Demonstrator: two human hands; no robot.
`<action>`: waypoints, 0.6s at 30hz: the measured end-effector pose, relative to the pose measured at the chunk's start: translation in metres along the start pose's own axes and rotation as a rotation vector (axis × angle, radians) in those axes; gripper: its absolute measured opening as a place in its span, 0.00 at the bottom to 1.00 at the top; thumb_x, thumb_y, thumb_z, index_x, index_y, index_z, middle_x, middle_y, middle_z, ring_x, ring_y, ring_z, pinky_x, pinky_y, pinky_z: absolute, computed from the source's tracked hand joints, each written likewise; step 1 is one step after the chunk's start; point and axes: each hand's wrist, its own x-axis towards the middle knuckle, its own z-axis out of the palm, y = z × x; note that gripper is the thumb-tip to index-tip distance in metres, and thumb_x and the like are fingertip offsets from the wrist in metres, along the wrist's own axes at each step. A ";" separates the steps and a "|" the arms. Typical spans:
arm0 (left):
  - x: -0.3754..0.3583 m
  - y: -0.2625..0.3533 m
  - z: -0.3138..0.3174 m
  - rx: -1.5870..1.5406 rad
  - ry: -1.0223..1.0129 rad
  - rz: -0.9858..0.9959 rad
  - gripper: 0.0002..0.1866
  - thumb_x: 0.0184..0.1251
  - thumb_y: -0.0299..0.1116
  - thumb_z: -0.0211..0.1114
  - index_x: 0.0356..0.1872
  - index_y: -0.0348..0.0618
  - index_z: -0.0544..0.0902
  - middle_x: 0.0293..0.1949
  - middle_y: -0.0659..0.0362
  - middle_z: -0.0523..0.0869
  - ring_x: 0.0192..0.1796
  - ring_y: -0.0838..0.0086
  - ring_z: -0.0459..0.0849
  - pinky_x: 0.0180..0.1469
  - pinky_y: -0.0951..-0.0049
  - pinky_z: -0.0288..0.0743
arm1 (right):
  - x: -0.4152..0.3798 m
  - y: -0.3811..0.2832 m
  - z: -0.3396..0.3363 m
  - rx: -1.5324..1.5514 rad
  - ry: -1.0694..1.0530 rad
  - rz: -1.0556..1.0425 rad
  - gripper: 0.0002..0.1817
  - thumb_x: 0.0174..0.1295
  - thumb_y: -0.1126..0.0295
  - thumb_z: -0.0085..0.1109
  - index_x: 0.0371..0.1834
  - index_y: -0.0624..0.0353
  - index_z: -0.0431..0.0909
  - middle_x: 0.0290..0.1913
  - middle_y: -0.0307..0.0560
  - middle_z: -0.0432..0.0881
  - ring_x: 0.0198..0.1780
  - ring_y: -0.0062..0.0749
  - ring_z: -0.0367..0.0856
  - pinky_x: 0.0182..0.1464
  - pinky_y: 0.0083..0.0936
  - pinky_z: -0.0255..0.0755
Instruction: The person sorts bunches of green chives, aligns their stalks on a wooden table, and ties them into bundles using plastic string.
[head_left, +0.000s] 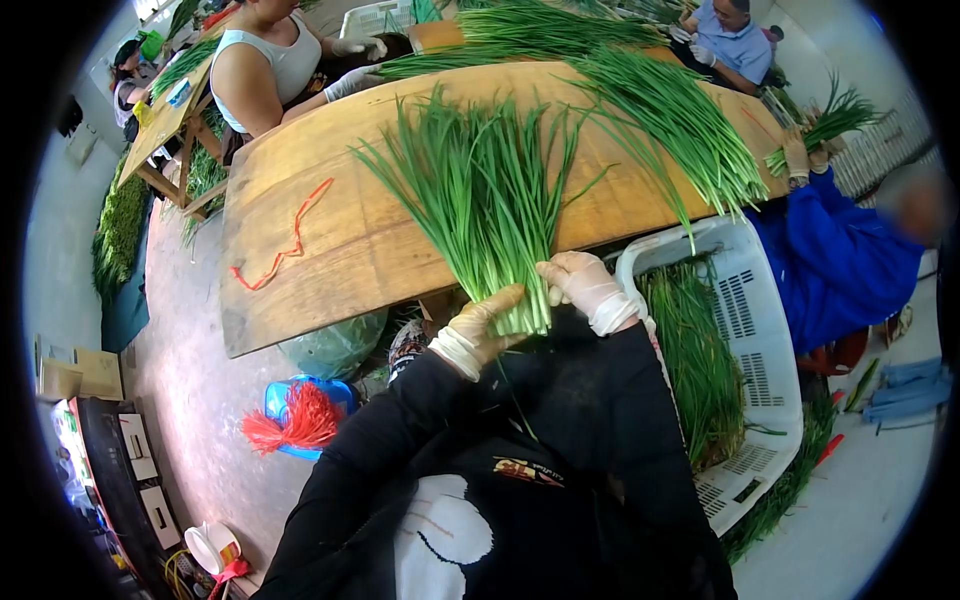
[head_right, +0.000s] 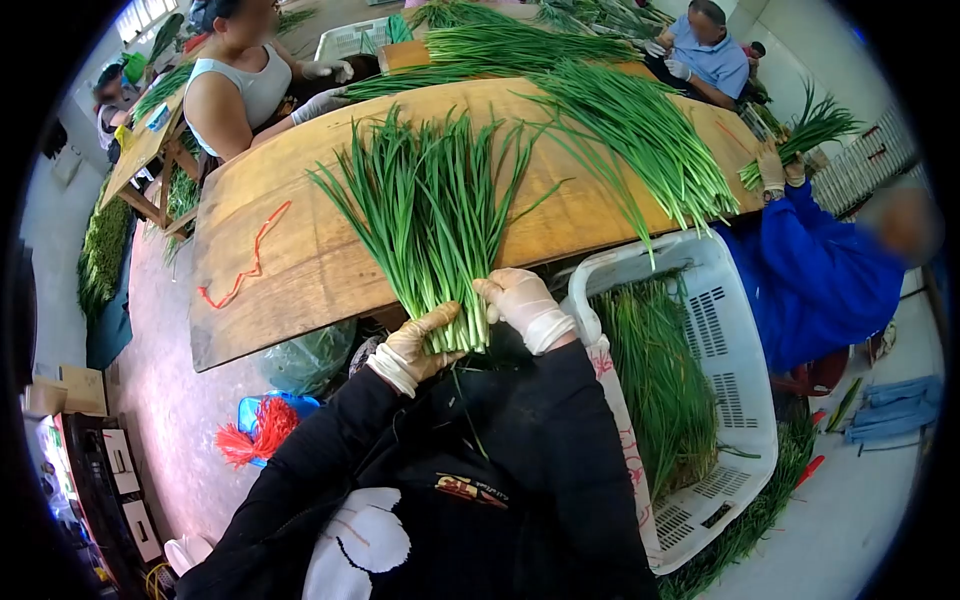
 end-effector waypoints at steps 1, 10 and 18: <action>-0.002 0.000 0.000 -0.005 -0.022 0.010 0.16 0.57 0.34 0.60 0.46 0.43 0.73 0.42 0.56 0.80 0.45 0.67 0.79 0.49 0.57 0.71 | -0.001 -0.002 -0.002 -0.001 -0.001 0.000 0.18 0.57 0.57 0.50 0.22 0.61 0.75 0.15 0.45 0.74 0.20 0.32 0.74 0.29 0.26 0.67; 0.006 -0.012 0.001 -0.211 -0.369 0.014 0.21 0.64 0.38 0.51 0.55 0.37 0.66 0.50 0.47 0.74 0.52 0.60 0.74 0.54 0.56 0.68 | 0.004 0.021 0.011 0.601 -0.113 0.086 0.09 0.59 0.65 0.53 0.28 0.61 0.73 0.21 0.38 0.77 0.18 0.18 0.72 0.21 0.13 0.64; 0.006 -0.011 -0.002 -0.076 -0.319 0.048 0.22 0.61 0.35 0.56 0.53 0.35 0.67 0.47 0.47 0.76 0.45 0.65 0.78 0.47 0.67 0.75 | -0.004 0.015 0.003 0.629 -0.182 0.075 0.13 0.60 0.60 0.51 0.29 0.59 0.73 0.20 0.36 0.76 0.20 0.15 0.72 0.22 0.12 0.58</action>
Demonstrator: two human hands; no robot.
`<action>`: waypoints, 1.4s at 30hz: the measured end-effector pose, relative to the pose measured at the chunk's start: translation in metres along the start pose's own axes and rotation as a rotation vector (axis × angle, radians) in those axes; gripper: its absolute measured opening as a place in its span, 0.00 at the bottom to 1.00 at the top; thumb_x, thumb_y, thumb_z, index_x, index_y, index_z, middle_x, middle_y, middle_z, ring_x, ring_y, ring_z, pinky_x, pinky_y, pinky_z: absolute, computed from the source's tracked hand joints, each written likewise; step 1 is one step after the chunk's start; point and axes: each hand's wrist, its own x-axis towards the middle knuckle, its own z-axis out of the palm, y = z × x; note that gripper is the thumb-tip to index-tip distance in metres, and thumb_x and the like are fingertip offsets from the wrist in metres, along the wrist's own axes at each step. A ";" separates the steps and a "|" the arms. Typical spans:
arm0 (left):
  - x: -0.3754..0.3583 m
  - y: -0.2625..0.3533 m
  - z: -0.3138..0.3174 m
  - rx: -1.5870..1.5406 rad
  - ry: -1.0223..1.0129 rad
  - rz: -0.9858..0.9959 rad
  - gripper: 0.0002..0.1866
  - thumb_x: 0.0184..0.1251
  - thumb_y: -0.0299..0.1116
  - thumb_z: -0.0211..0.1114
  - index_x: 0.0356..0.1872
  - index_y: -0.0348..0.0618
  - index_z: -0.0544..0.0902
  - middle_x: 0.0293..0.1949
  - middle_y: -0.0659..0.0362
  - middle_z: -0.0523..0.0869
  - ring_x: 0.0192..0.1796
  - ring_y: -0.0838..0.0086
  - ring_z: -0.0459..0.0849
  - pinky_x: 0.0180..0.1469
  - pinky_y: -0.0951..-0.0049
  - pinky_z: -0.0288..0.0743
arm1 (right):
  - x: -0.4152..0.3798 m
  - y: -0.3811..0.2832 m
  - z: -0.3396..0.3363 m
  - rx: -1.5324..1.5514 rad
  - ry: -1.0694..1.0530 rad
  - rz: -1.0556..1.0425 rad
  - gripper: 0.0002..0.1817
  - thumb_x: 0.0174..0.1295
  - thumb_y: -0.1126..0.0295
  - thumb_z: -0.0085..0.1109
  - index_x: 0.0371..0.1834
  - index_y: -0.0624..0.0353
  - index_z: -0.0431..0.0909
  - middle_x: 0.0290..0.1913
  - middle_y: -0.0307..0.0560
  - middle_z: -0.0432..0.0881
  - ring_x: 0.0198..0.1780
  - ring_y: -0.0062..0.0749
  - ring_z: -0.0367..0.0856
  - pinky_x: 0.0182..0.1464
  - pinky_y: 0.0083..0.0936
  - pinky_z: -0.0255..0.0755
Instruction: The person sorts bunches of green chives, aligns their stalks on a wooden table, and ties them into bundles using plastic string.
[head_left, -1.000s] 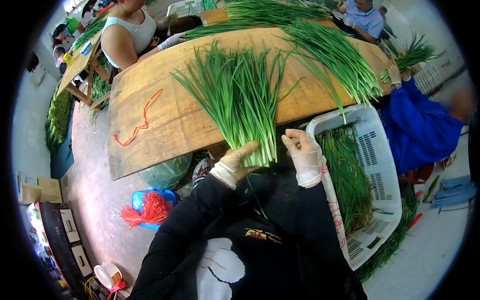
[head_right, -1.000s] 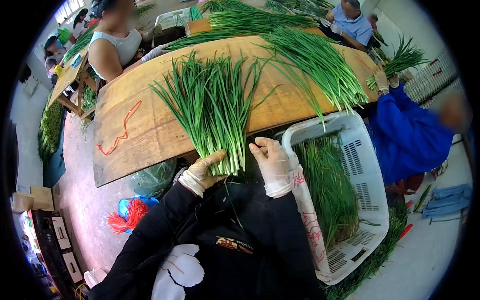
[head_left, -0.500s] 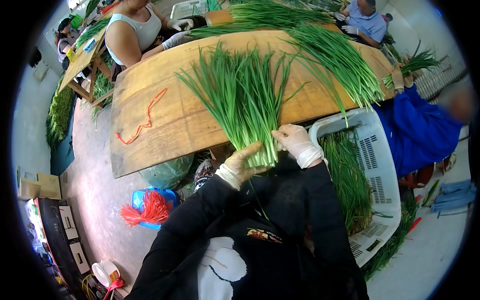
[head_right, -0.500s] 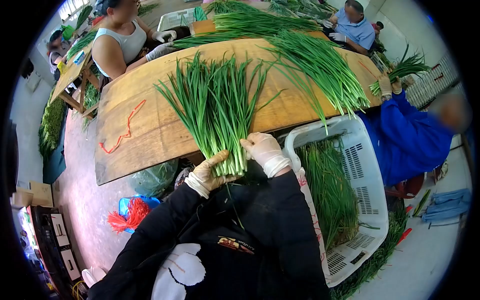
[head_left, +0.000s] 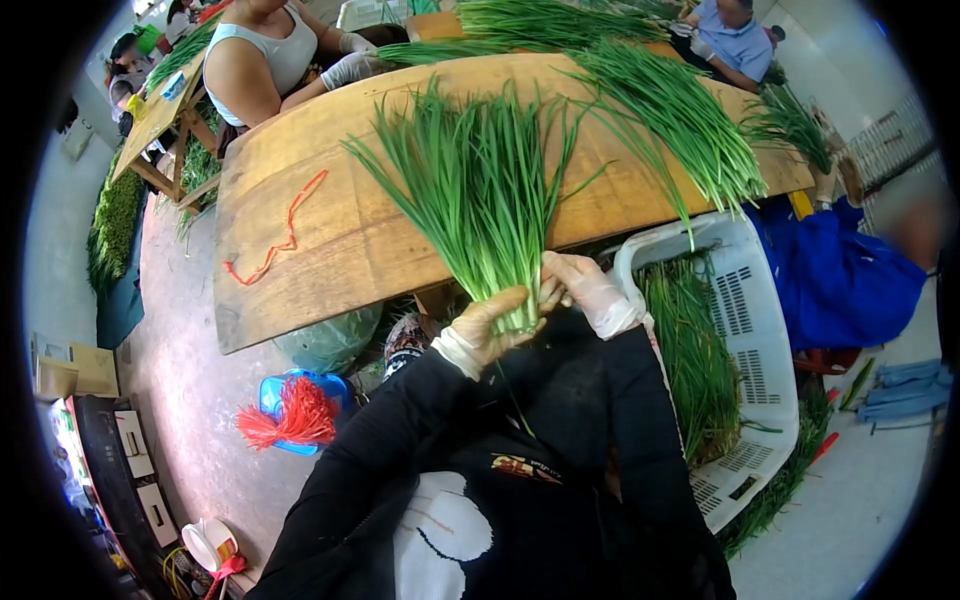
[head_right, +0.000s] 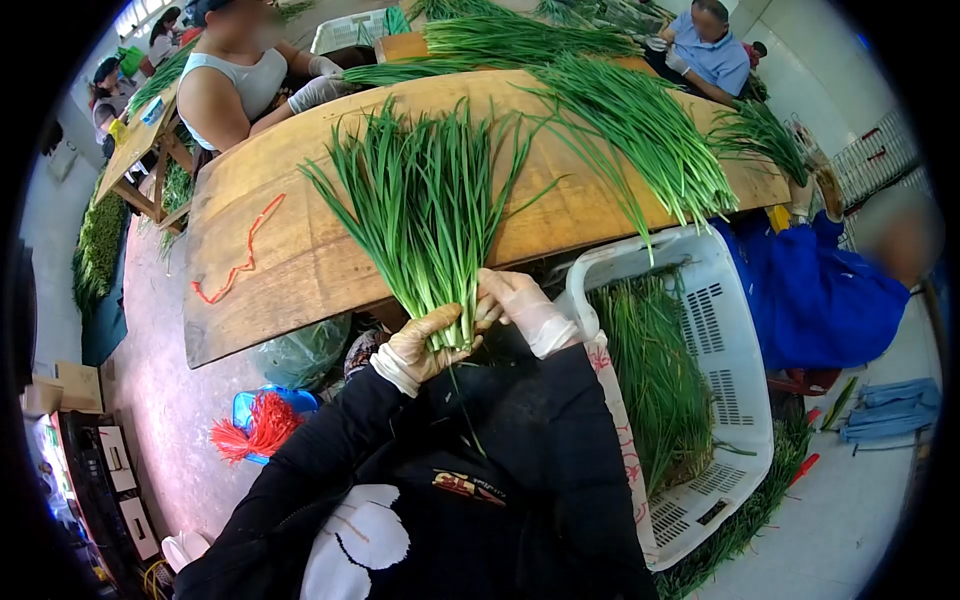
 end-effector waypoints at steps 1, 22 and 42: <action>0.000 0.000 0.001 0.091 0.081 -0.003 0.21 0.61 0.34 0.56 0.53 0.35 0.67 0.47 0.46 0.76 0.45 0.65 0.78 0.47 0.66 0.75 | 0.003 0.000 0.003 0.001 0.001 0.003 0.13 0.60 0.60 0.51 0.29 0.59 0.73 0.20 0.36 0.76 0.20 0.15 0.72 0.22 0.12 0.58; 0.006 0.001 -0.003 -0.173 -0.086 -0.046 0.24 0.59 0.32 0.58 0.56 0.36 0.64 0.46 0.57 0.77 0.39 0.76 0.78 0.42 0.75 0.74 | -0.052 0.117 0.020 -0.505 -0.018 0.303 0.24 0.61 0.53 0.39 0.37 0.67 0.73 0.30 0.52 0.79 0.33 0.33 0.78 0.37 0.24 0.70; -0.095 -0.022 0.004 -0.055 -0.071 -0.327 0.19 0.58 0.31 0.58 0.49 0.33 0.70 0.37 0.56 0.79 0.35 0.76 0.79 0.36 0.79 0.75 | -0.018 0.018 0.111 0.929 -0.456 -0.107 0.49 0.46 0.44 0.59 0.64 0.65 0.47 0.59 0.55 0.64 0.51 0.33 0.73 0.51 0.32 0.71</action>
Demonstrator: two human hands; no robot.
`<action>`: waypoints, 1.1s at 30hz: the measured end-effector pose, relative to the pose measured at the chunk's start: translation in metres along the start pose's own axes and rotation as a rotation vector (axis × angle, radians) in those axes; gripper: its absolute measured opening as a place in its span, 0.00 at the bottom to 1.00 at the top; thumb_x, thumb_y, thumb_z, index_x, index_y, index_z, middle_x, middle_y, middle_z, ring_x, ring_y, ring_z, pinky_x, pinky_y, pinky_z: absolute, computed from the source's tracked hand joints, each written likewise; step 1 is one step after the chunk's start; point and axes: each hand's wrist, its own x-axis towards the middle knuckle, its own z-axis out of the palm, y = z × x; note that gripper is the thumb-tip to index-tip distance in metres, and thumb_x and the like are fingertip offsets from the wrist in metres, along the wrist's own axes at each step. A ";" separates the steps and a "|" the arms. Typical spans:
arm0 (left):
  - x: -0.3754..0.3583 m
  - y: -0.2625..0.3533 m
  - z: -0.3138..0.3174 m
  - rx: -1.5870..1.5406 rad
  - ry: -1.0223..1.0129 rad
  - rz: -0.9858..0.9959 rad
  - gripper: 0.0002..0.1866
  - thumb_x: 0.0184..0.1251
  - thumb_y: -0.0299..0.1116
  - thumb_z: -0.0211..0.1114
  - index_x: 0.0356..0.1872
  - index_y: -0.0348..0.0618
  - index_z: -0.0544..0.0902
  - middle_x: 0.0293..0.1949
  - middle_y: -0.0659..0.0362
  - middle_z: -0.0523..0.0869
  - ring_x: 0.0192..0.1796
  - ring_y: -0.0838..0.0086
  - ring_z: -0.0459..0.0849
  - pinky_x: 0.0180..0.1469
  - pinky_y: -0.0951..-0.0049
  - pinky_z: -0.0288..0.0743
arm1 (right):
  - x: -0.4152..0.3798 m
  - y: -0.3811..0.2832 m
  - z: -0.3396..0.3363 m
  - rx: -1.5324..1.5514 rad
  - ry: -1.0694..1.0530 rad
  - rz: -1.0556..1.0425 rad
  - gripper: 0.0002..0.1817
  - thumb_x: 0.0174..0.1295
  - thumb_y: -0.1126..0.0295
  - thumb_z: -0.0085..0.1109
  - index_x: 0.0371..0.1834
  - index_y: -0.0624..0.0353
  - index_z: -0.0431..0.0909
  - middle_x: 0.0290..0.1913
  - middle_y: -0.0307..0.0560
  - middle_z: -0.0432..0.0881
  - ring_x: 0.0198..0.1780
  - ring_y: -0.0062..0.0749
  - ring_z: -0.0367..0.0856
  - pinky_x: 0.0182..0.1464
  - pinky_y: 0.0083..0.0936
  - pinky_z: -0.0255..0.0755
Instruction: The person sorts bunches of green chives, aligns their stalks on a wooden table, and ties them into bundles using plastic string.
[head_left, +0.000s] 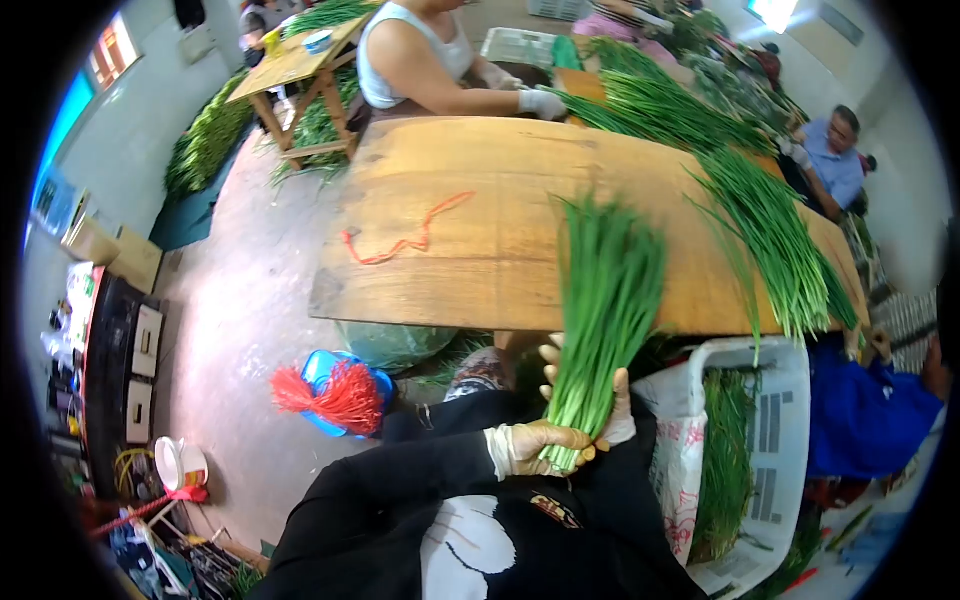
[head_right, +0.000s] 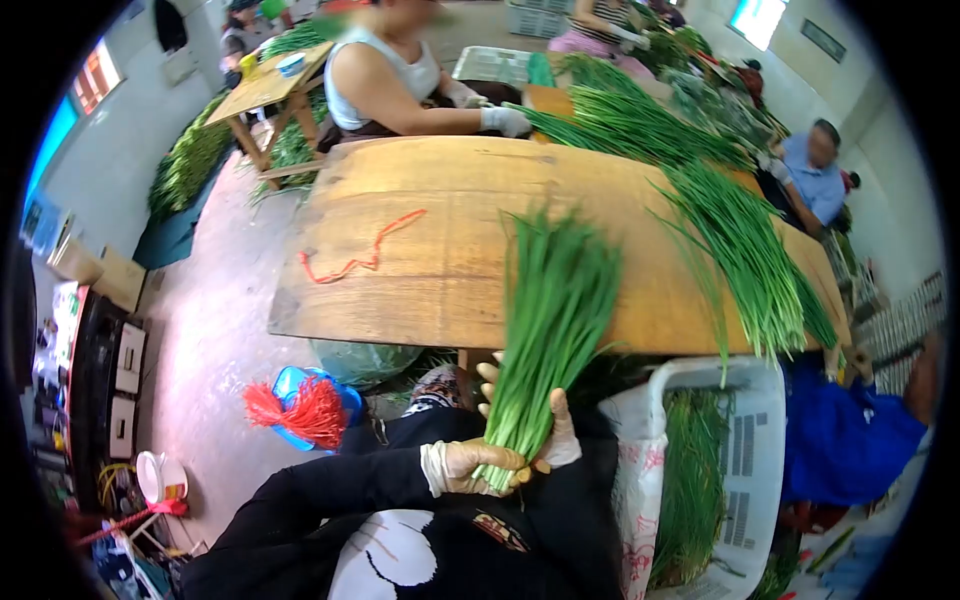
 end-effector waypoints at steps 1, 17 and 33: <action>-0.005 0.006 0.008 0.044 0.007 0.046 0.19 0.58 0.32 0.58 0.48 0.34 0.70 0.35 0.57 0.79 0.33 0.76 0.79 0.35 0.80 0.75 | 0.005 -0.006 0.011 -0.068 0.024 0.008 0.49 0.45 0.45 0.61 0.63 0.66 0.49 0.56 0.53 0.67 0.50 0.32 0.73 0.51 0.31 0.71; -0.143 0.148 0.046 0.081 0.233 0.852 0.19 0.55 0.31 0.58 0.45 0.29 0.68 0.32 0.56 0.76 0.27 0.79 0.74 0.28 0.81 0.68 | 0.238 0.004 0.132 -0.500 -0.311 0.179 0.28 0.53 0.48 0.53 0.46 0.62 0.71 0.38 0.44 0.78 0.36 0.25 0.77 0.41 0.21 0.71; -0.161 0.182 -0.061 0.000 0.449 0.775 0.18 0.57 0.30 0.58 0.48 0.32 0.71 0.38 0.55 0.81 0.28 0.79 0.79 0.28 0.80 0.73 | 0.272 0.006 0.012 -2.392 -0.160 -0.392 0.08 0.50 0.63 0.56 0.30 0.53 0.79 0.32 0.48 0.76 0.36 0.45 0.74 0.37 0.36 0.69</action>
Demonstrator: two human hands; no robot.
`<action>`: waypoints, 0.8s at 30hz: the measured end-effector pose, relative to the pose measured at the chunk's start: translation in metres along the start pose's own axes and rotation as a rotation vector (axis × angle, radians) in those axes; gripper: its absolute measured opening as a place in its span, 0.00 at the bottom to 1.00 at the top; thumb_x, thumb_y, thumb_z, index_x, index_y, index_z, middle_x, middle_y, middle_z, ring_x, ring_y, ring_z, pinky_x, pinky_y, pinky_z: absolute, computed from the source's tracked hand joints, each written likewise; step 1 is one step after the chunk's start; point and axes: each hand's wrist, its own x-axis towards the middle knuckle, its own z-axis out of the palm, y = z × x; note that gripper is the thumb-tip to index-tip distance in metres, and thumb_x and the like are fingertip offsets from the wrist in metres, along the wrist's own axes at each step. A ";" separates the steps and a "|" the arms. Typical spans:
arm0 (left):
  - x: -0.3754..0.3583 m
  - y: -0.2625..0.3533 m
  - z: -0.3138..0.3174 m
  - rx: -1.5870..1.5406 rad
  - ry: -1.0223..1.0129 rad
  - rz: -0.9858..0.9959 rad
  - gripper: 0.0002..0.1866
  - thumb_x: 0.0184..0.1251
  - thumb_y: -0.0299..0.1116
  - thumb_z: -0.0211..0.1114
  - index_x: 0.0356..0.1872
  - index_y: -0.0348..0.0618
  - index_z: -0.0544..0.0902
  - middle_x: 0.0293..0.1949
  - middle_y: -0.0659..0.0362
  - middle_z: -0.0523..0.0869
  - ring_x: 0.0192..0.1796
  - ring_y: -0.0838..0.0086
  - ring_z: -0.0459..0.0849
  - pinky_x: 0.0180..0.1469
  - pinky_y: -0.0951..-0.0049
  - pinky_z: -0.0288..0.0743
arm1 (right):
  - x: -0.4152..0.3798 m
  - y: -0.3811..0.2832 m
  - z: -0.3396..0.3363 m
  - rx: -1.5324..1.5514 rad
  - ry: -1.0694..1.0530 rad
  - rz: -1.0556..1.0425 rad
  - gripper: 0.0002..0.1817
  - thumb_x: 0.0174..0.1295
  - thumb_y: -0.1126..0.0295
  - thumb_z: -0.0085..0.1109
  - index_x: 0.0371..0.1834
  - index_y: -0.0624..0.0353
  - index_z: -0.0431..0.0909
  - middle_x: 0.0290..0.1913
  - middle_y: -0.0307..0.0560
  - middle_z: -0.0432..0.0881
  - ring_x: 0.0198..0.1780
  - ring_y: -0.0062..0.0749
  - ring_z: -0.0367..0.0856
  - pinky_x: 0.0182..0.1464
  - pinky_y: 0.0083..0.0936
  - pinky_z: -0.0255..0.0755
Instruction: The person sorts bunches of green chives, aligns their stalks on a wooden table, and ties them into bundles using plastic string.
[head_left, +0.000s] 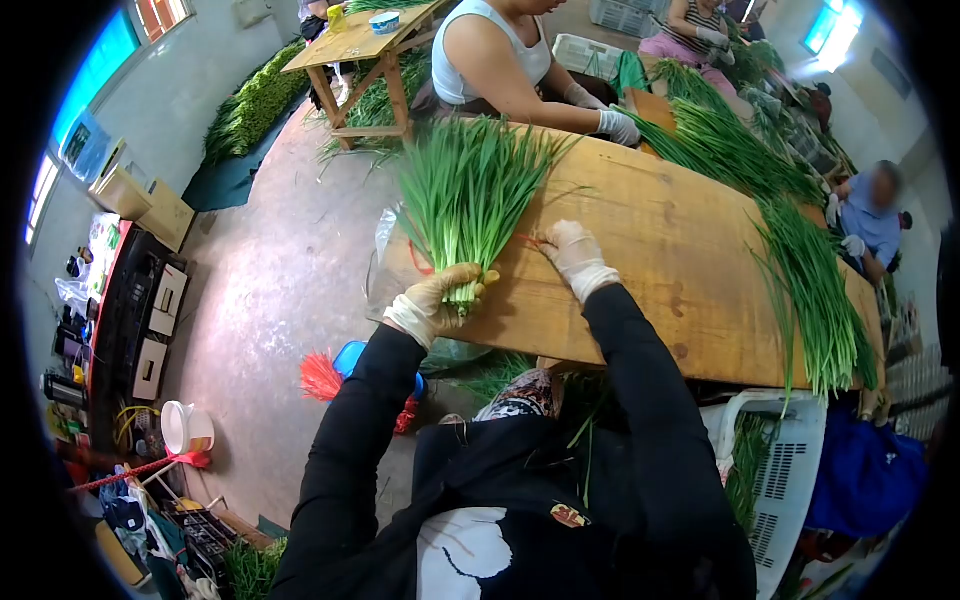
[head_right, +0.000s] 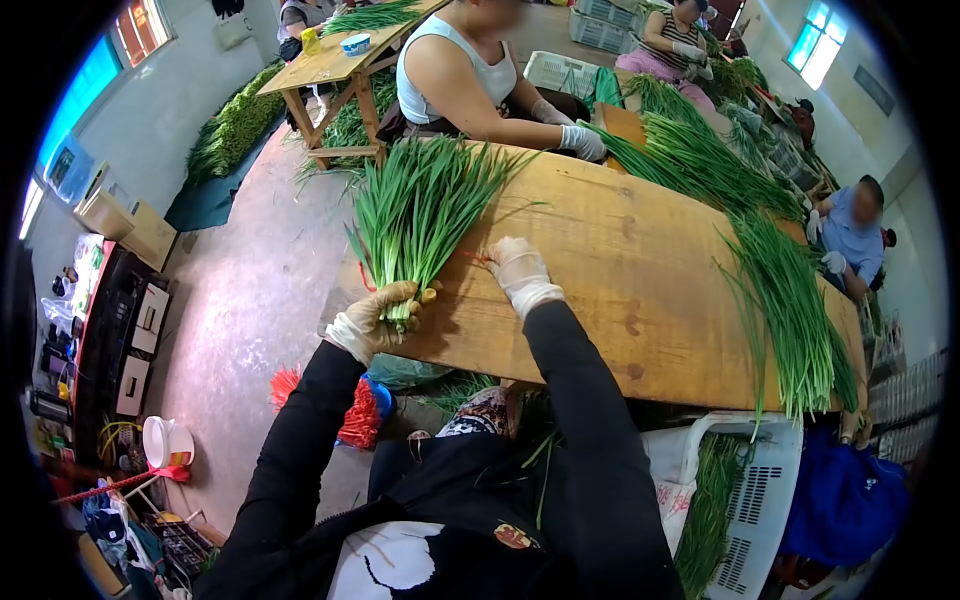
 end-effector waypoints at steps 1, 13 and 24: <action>-0.005 -0.001 0.008 0.001 0.000 -0.003 0.18 0.57 0.30 0.58 0.48 0.32 0.71 0.38 0.55 0.81 0.28 0.79 0.79 0.28 0.80 0.73 | -0.009 -0.001 -0.004 -0.041 -0.017 -0.027 0.08 0.50 0.64 0.55 0.30 0.53 0.79 0.31 0.48 0.77 0.35 0.44 0.76 0.36 0.35 0.71; -0.015 -0.036 0.007 0.054 0.003 -0.268 0.11 0.57 0.29 0.58 0.40 0.36 0.74 0.36 0.52 0.81 0.30 0.75 0.80 0.31 0.76 0.75 | -0.066 0.024 -0.036 -0.125 -0.016 -0.099 0.06 0.52 0.67 0.51 0.27 0.54 0.78 0.29 0.50 0.77 0.34 0.43 0.77 0.33 0.35 0.72; -0.011 -0.033 0.018 0.440 0.066 -0.237 0.11 0.55 0.31 0.61 0.38 0.37 0.77 0.36 0.52 0.82 0.36 0.70 0.81 0.41 0.72 0.77 | -0.067 -0.036 -0.087 -0.133 0.221 -0.179 0.08 0.51 0.65 0.54 0.33 0.52 0.78 0.38 0.42 0.77 0.42 0.37 0.74 0.43 0.34 0.69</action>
